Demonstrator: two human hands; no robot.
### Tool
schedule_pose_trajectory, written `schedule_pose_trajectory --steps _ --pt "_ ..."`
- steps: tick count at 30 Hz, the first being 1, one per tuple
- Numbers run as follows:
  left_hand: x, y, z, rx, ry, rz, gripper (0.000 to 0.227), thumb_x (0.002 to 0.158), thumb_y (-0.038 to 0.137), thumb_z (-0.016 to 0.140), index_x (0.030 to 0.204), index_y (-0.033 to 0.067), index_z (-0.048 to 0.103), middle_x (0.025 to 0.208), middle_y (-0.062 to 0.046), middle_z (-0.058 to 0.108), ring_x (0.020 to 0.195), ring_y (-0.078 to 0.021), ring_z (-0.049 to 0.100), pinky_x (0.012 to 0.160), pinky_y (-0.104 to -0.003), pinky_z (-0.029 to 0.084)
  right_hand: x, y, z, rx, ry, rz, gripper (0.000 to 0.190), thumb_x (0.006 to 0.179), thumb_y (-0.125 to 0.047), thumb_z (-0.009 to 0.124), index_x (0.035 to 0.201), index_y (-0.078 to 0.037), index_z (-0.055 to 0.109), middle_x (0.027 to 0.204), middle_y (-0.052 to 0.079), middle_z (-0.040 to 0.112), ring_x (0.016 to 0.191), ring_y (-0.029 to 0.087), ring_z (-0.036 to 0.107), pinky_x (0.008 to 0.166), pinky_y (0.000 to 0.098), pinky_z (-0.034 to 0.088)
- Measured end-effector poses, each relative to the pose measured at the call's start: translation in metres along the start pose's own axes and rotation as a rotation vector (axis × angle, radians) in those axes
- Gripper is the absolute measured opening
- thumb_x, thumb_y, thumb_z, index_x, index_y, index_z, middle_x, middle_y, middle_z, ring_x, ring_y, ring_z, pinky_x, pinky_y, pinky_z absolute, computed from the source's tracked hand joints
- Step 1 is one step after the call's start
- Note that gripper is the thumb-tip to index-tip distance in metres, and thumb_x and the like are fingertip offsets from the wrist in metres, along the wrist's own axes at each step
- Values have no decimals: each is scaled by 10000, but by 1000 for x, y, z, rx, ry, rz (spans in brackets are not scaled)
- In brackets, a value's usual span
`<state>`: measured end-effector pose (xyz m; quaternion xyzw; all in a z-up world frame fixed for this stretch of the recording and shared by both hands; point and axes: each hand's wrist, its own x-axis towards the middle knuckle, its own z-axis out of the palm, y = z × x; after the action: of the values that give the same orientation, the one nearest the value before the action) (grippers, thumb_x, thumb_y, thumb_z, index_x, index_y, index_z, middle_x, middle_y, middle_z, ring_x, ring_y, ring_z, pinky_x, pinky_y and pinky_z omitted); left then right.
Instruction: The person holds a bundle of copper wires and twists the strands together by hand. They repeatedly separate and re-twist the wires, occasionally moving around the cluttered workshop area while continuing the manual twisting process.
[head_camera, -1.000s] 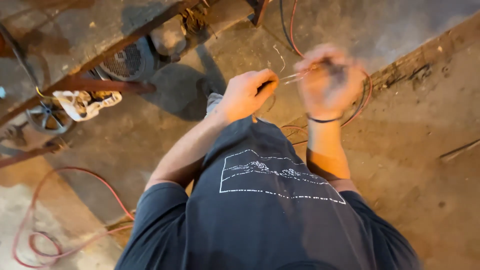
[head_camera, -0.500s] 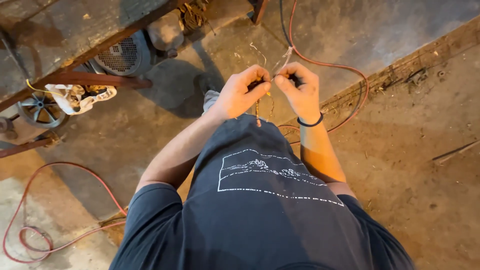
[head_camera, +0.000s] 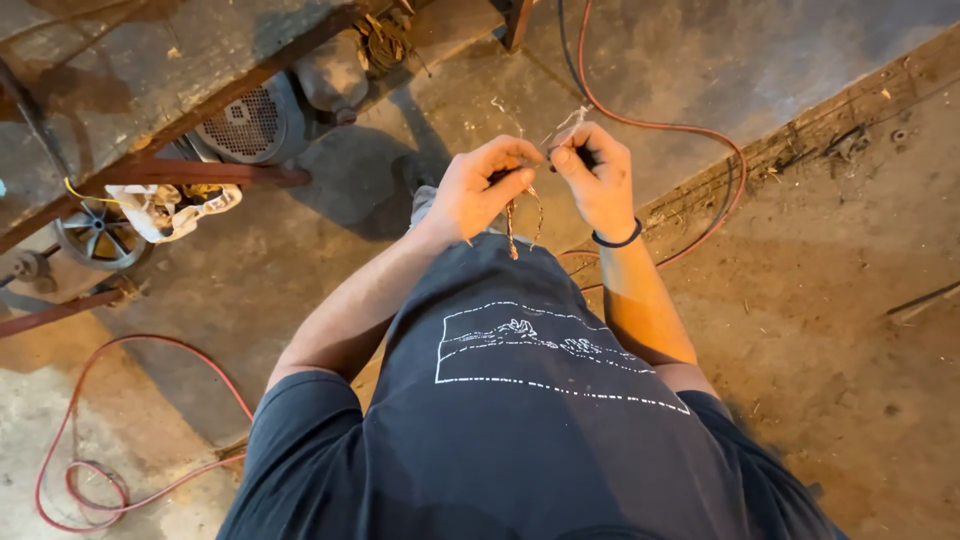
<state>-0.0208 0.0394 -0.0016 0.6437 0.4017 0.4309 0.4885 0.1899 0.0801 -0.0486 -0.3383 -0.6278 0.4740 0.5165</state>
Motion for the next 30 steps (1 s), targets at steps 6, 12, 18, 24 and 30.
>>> schedule_pose_trajectory --steps 6,12,18,24,30 --pt "6 -3 8 -226 59 -8 205 1035 81 619 1236 70 650 843 -69 721 792 -116 654 773 -293 566 -11 27 5 242 115 79 389 990 -360 761 863 -15 636 753 107 636 660 135 628 622 259 528" --pt "7 -14 8 -331 40 -17 189 1028 71 646 1209 20 668 919 -113 730 847 -139 683 780 -291 589 -3 18 8 245 164 -13 312 1007 -249 742 909 32 647 827 172 633 638 187 627 583 299 541" --pt "3 -28 5 -382 35 -20 179 1042 84 636 1191 -12 655 943 -134 715 885 -157 680 803 -314 593 -5 12 18 318 170 -9 264 996 -211 717 984 28 605 905 177 627 678 205 641 590 294 534" --pt "-2 -28 4 -293 -77 -147 170 1040 149 659 1156 24 667 920 -104 729 833 -114 651 703 -267 578 -6 13 17 241 105 -17 197 952 -65 753 1012 73 625 862 182 649 722 224 700 636 305 560" --pt "-6 -31 1 -286 -95 -254 190 951 157 779 963 -1 674 766 -124 713 645 -118 674 544 -204 556 -8 -4 29 291 42 -24 255 963 -104 756 1035 41 559 968 225 688 849 225 699 717 330 554"
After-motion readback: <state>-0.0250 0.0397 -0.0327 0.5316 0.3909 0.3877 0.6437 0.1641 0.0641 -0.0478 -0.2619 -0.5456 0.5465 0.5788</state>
